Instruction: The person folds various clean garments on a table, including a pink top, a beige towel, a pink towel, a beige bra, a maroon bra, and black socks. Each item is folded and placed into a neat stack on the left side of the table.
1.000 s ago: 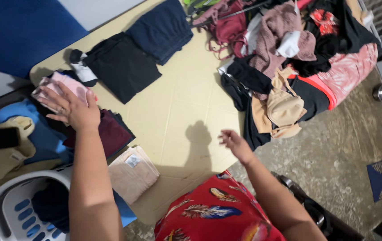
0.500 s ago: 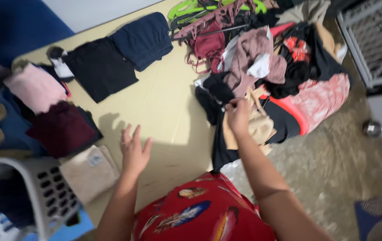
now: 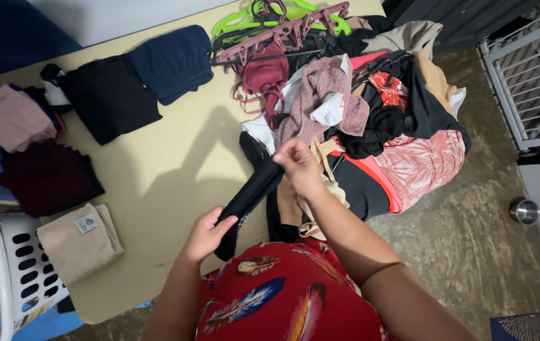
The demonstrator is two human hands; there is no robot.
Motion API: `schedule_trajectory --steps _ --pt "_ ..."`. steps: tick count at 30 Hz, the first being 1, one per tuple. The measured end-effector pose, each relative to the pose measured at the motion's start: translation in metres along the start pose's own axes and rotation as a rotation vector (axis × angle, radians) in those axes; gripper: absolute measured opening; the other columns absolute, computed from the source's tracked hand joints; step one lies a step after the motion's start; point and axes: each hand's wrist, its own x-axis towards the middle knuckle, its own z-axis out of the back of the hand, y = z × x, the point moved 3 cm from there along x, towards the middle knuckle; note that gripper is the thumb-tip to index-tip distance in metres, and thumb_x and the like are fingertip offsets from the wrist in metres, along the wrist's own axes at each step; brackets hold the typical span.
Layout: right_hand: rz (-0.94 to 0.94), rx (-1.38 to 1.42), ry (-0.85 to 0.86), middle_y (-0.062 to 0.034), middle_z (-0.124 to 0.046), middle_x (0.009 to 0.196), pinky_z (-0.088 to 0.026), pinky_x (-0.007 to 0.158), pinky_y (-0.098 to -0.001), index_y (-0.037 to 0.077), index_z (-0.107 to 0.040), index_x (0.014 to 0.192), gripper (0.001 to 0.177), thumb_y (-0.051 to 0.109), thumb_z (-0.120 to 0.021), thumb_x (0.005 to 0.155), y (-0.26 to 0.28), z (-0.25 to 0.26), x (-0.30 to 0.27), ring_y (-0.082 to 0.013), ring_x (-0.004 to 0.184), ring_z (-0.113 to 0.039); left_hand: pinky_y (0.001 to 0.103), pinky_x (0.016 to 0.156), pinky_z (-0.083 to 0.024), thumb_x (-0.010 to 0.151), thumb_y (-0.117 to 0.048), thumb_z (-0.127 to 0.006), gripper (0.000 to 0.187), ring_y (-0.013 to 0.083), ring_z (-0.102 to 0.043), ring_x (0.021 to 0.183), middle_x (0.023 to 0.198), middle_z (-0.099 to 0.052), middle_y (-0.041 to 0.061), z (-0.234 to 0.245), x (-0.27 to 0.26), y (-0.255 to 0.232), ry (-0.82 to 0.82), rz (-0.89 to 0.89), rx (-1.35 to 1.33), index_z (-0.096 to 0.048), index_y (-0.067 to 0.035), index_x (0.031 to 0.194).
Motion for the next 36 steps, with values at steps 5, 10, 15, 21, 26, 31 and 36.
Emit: schedule_trajectory --steps 5,10,15,21,26,31,36 --pt "0.131 -0.536 -0.035 -0.0077 -0.064 0.096 -0.049 0.07 -0.0315 0.008 -0.061 0.104 0.016 0.008 -0.074 0.096 0.013 0.066 0.002 -0.0213 0.079 -0.063 0.029 0.06 -0.048 0.096 -0.016 -0.066 0.015 0.0127 -0.058 0.066 0.078 -0.066 0.003 0.018 0.005 0.06 -0.244 0.265 -0.263 -0.068 -0.003 0.105" --pt "0.444 -1.313 -0.192 -0.017 -0.064 0.126 -0.048 0.097 -0.0469 0.009 -0.069 0.113 0.041 0.012 -0.081 0.074 0.046 0.138 0.002 -0.04 0.113 -0.059 0.029 0.073 -0.051 0.097 -0.02 -0.067 0.033 0.014 -0.064 0.083 0.098 -0.072 0.005 0.013 0.019 0.065 -0.465 0.306 -0.368 -0.069 0.001 0.123" --pt "0.297 -1.162 -0.237 -0.0188 -0.058 0.143 -0.043 0.113 -0.0473 0.012 -0.07 0.127 0.035 0.02 -0.078 0.094 0.025 0.168 0.033 -0.0386 0.131 -0.054 0.033 0.093 -0.052 0.096 -0.031 -0.066 0.048 0.0189 -0.068 0.105 0.119 -0.073 0.01 -0.017 0.05 0.049 -0.339 0.295 -0.518 -0.065 0.004 0.13" --pt "0.288 -1.542 -0.019 -0.026 -0.061 0.131 -0.036 0.102 -0.0712 0.02 -0.079 0.119 0.04 0.023 -0.081 0.079 -0.005 0.149 0.081 -0.0559 0.128 -0.048 0.034 0.104 -0.045 0.101 -0.04 -0.069 0.071 0.0185 -0.052 0.126 0.143 -0.051 0.014 -0.085 0.088 0.079 -0.025 0.43 -0.07 -0.037 -0.001 0.15" --pt "0.411 -1.012 -0.255 -0.0154 -0.065 0.118 -0.054 0.095 -0.0381 0.006 -0.066 0.112 0.011 0.007 -0.07 0.102 0.028 0.14 0.055 -0.0317 0.107 -0.067 0.036 0.102 -0.049 0.094 -0.033 -0.07 0.059 0.0254 -0.061 0.121 0.13 -0.065 0.016 -0.089 0.078 0.073 -0.13 0.329 -0.092 -0.055 -0.003 0.143" --pt "0.024 -0.768 0.176 -0.0117 -0.064 0.122 -0.053 0.075 -0.0357 0.006 -0.057 0.127 0.043 -0.002 -0.064 0.086 0.028 0.059 -0.028 -0.029 0.083 -0.065 0.034 0.089 -0.055 0.097 -0.03 -0.059 0.049 0.0183 -0.067 0.111 0.125 -0.066 0.006 -0.089 0.073 0.038 -0.014 0.272 -0.513 -0.051 -0.012 0.142" --pt "0.387 -0.698 0.489 -0.0194 -0.059 0.134 -0.048 0.105 -0.0472 0.002 -0.055 0.136 0.05 0.017 -0.074 0.092 0.032 0.027 -0.065 -0.0413 0.123 -0.061 0.031 0.09 -0.058 0.105 -0.012 -0.07 0.042 0.0194 -0.069 0.105 0.126 -0.067 0.02 -0.09 0.089 0.031 -0.142 -0.032 -0.472 -0.059 0.007 0.141"
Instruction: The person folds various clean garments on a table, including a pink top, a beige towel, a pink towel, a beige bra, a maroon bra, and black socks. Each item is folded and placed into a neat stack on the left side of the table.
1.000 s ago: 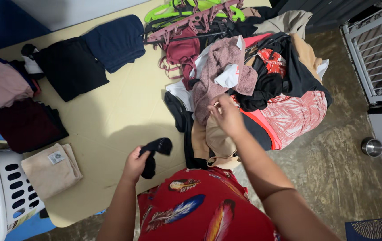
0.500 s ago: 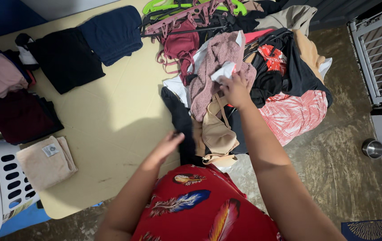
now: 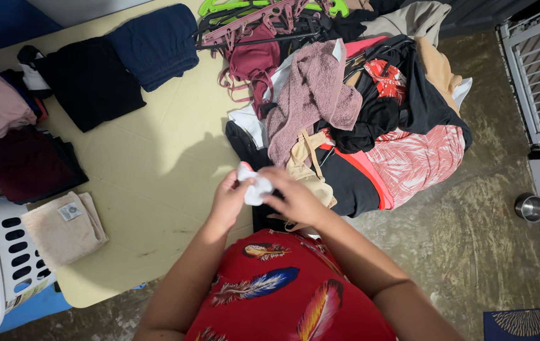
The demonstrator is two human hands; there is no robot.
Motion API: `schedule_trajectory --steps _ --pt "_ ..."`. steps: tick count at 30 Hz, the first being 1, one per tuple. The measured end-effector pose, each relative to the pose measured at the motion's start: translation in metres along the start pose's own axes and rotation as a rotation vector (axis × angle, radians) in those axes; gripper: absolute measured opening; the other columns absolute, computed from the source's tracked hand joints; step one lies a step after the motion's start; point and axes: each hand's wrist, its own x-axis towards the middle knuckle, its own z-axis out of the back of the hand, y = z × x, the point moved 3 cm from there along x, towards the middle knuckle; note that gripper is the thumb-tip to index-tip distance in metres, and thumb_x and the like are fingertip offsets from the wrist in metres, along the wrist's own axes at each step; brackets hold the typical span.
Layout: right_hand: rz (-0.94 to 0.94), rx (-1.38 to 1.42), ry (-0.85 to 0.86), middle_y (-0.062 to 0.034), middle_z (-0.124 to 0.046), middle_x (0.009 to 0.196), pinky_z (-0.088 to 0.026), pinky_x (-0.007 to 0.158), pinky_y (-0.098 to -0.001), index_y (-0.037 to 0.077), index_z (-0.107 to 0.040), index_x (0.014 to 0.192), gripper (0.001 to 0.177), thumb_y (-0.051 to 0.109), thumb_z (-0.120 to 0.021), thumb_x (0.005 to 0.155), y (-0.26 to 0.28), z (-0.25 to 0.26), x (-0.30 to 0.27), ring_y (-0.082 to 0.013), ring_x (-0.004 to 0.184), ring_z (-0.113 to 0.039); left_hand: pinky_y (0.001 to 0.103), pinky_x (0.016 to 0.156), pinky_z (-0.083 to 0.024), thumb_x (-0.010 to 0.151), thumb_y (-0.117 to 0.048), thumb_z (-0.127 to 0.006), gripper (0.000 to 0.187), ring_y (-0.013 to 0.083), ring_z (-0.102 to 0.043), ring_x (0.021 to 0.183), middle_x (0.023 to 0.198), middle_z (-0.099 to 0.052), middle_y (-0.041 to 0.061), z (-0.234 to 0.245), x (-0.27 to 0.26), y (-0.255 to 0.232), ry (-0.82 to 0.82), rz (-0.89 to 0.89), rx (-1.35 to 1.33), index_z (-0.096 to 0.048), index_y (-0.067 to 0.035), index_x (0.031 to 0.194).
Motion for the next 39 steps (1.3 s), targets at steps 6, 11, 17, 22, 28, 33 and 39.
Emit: schedule_trajectory --steps 6,11,17,22,28,33,39 --pt "-0.495 -0.649 -0.039 -0.0219 -0.066 0.11 -0.053 0.082 -0.0489 0.001 -0.061 0.121 0.058 0.034 -0.079 0.076 -0.072 0.048 -0.07 -0.0407 0.099 -0.065 0.031 0.097 -0.052 0.088 -0.014 -0.072 0.061 0.0176 -0.066 0.114 0.131 -0.063 0.01 0.006 0.006 0.032 0.021 0.133 0.181 -0.045 -0.011 0.142" --pt "-0.811 -0.04 -0.09 -0.0127 -0.067 0.085 -0.054 0.074 -0.0352 0.0 -0.063 0.1 0.022 0.015 -0.075 0.09 -0.093 0.066 -0.114 -0.0214 0.081 -0.064 0.035 0.102 -0.052 0.092 -0.021 -0.075 0.053 0.0193 -0.067 0.118 0.13 -0.067 0.016 -0.014 -0.003 0.016 0.152 0.225 0.39 -0.056 -0.004 0.138" --pt "-0.499 0.535 -0.602 -0.0021 -0.069 0.103 -0.053 0.08 -0.0253 0.005 -0.052 0.11 0.007 0.008 -0.057 0.106 -0.025 0.113 -0.093 -0.0079 0.089 -0.063 0.033 0.108 -0.047 0.092 -0.013 -0.071 0.056 0.0187 -0.059 0.127 0.138 -0.064 0.012 -0.095 -0.032 -0.05 0.646 0.075 0.29 -0.053 -0.004 0.143" --pt "-0.383 0.587 -0.738 -0.0035 -0.066 0.102 -0.05 0.078 -0.0235 0.006 -0.049 0.115 0.013 0.008 -0.059 0.109 0.033 0.109 -0.037 -0.0075 0.088 -0.06 0.036 0.109 -0.05 0.094 -0.015 -0.068 0.051 0.0224 -0.064 0.125 0.135 -0.07 0.016 -0.123 -0.058 -0.114 0.794 0.098 0.185 -0.06 0.004 0.14" --pt "-0.331 0.556 -0.803 -0.0058 -0.067 0.101 -0.052 0.075 -0.023 0.008 -0.046 0.114 0.017 0.008 -0.061 0.106 0.075 0.069 -0.001 -0.0081 0.085 -0.062 0.036 0.109 -0.048 0.097 -0.021 -0.063 0.057 0.0186 -0.06 0.128 0.139 -0.063 0.013 -0.081 -0.079 -0.162 0.57 0.013 -0.207 -0.051 0.004 0.146" --pt "-0.216 0.546 -0.637 -0.0058 -0.067 0.107 -0.053 0.081 -0.0252 0.008 -0.046 0.116 0.016 0.007 -0.061 0.109 0.085 0.029 0.025 -0.0087 0.093 -0.062 0.037 0.084 -0.048 0.1 -0.008 -0.07 0.042 0.0211 -0.059 0.098 0.117 -0.068 0.016 -0.016 -0.094 -0.163 0.365 0.089 0.073 -0.063 0.008 0.138" --pt "-0.41 1.253 -0.291 -0.0084 -0.07 0.108 -0.058 0.083 -0.0352 0.004 -0.055 0.112 0.014 0.012 -0.064 0.105 0.098 -0.023 0.068 -0.0186 0.095 -0.07 0.032 0.108 -0.049 0.103 -0.005 -0.063 0.032 0.0163 -0.063 0.121 0.129 -0.069 0.009 0.045 -0.108 -0.166 0.466 -0.245 0.106 -0.063 -0.001 0.134"
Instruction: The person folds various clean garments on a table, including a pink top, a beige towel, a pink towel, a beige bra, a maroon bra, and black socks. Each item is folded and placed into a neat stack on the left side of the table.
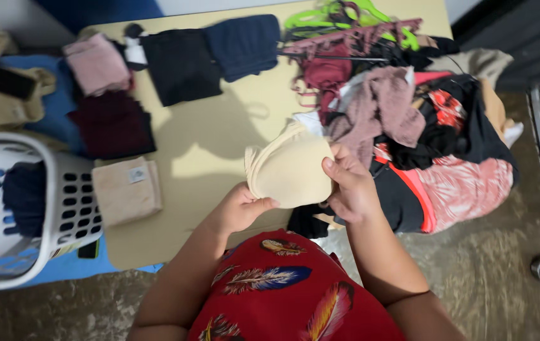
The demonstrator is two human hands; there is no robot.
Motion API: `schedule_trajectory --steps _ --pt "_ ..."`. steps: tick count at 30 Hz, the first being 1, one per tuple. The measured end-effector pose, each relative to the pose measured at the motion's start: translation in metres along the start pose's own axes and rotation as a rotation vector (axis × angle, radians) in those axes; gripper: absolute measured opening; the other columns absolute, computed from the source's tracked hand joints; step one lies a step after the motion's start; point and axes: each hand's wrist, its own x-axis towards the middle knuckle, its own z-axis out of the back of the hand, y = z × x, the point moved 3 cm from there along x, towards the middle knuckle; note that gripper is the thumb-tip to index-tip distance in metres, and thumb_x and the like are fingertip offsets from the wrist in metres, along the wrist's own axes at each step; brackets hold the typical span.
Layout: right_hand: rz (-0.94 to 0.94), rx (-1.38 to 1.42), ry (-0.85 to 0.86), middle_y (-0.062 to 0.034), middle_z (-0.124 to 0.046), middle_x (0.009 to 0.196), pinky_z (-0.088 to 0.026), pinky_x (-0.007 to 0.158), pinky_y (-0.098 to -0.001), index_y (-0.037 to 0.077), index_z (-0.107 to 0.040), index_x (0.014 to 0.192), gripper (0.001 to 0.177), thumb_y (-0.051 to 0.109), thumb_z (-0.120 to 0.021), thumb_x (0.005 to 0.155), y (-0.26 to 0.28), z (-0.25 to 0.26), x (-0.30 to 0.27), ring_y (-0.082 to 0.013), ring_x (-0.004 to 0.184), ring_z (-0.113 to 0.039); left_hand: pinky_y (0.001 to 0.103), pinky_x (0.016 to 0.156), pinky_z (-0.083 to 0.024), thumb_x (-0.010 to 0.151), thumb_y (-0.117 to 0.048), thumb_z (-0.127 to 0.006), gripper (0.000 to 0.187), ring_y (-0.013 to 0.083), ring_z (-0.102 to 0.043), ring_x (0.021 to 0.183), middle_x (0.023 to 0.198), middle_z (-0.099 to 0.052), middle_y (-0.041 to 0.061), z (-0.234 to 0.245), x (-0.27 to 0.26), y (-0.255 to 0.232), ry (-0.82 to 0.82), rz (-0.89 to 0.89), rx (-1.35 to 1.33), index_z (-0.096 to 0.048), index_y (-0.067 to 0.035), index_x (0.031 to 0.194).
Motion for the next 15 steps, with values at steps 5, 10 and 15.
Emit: schedule_trajectory --steps 5,10,15 --pt "-0.059 0.018 -0.038 -0.008 -0.07 0.114 -0.059 0.091 -0.0365 0.006 -0.06 0.119 0.024 0.019 -0.063 0.1 -0.009 -0.043 0.023 -0.0188 0.102 -0.071 0.036 0.113 -0.043 0.107 -0.027 -0.059 0.047 0.0211 -0.055 0.133 0.143 -0.06 0.013 0.053 -0.043 -0.004 -0.524 -0.023 0.078 -0.053 -0.001 0.146" --pt "-0.056 0.043 0.121 -0.0105 -0.069 0.118 -0.057 0.094 -0.0386 0.005 -0.058 0.122 0.019 0.015 -0.061 0.107 -0.038 -0.082 0.026 -0.0206 0.107 -0.069 0.05 0.089 -0.052 0.1 -0.055 -0.042 0.065 0.0359 -0.061 0.119 0.139 -0.06 0.018 0.057 -0.06 0.006 -0.42 0.469 -0.744 -0.034 -0.015 0.15" --pt "-0.243 -0.069 0.228 -0.0054 -0.066 0.108 -0.055 0.087 -0.0303 0.009 -0.053 0.112 0.011 0.005 -0.058 0.102 -0.087 -0.085 0.006 -0.0131 0.098 -0.066 0.047 0.094 -0.052 0.103 -0.042 -0.049 0.059 0.0334 -0.062 0.119 0.138 -0.061 0.019 0.057 -0.053 0.0 -0.082 -0.021 -1.002 -0.041 -0.006 0.149"
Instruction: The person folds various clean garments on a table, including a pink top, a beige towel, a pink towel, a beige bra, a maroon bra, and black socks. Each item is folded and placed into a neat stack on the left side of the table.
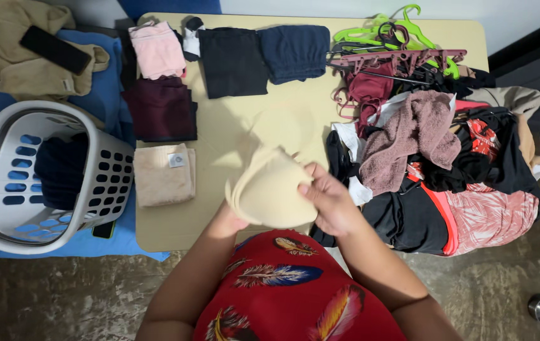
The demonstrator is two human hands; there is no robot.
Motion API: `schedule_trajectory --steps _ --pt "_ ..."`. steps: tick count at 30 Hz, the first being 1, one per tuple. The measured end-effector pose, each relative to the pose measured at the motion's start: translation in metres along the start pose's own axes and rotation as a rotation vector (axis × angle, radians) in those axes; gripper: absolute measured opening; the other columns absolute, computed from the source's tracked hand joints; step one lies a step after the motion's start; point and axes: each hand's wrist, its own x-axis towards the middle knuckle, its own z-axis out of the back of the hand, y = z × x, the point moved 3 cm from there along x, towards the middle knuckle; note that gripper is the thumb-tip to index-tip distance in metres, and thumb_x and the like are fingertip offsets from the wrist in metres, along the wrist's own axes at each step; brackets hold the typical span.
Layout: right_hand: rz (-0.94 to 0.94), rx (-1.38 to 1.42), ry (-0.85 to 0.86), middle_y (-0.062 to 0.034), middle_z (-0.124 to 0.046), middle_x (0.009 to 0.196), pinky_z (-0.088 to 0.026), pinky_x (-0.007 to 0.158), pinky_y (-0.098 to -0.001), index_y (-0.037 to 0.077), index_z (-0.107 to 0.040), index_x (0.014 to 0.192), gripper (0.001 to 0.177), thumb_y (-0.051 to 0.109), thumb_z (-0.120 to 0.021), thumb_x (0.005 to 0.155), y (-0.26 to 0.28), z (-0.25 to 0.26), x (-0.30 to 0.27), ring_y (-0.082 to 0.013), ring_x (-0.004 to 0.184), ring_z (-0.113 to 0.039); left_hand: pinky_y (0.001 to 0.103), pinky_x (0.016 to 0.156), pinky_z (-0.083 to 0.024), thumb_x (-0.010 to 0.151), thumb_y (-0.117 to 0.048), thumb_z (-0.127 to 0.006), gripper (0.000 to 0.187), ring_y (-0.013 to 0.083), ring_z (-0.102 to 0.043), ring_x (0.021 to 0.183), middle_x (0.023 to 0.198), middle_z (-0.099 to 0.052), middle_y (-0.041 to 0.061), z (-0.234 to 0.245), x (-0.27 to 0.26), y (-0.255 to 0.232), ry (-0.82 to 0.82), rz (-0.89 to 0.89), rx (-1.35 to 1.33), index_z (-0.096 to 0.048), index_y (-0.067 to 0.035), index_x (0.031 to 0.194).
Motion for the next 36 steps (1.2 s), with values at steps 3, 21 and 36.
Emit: schedule_trajectory --steps 3,21,36 --pt "0.1 -0.271 0.045 -0.0001 -0.058 0.099 -0.048 0.08 -0.022 0.009 -0.049 0.106 0.017 -0.004 -0.059 0.103 -0.014 0.01 0.003 -0.0059 0.09 -0.057 0.046 0.097 -0.052 0.105 -0.035 -0.053 0.056 0.0319 -0.062 0.12 0.138 -0.061 0.02 0.02 -0.001 -0.01 -0.054 -0.074 0.085 -0.045 0.0 0.148" --pt "0.369 -0.83 -0.26 -0.0109 -0.053 0.102 -0.043 0.058 -0.0265 0.006 -0.035 0.126 0.039 0.001 -0.062 0.098 -0.058 0.013 0.01 -0.0133 0.068 -0.05 0.036 0.111 -0.047 0.093 0.003 -0.065 0.065 0.0191 -0.056 0.131 0.143 -0.057 0.011 -0.028 -0.024 -0.019 -0.278 -0.262 0.758 -0.039 0.0 0.153" --pt "-0.109 -0.653 -0.163 -0.0031 -0.076 0.1 -0.056 0.078 -0.0284 0.003 -0.072 0.117 0.021 0.004 -0.066 0.096 -0.069 0.049 0.012 -0.0113 0.087 -0.066 0.037 0.102 -0.057 0.094 0.004 -0.062 0.049 0.0214 -0.069 0.113 0.127 -0.068 0.014 0.003 -0.029 -0.033 -0.292 -0.355 0.47 -0.052 0.003 0.142"
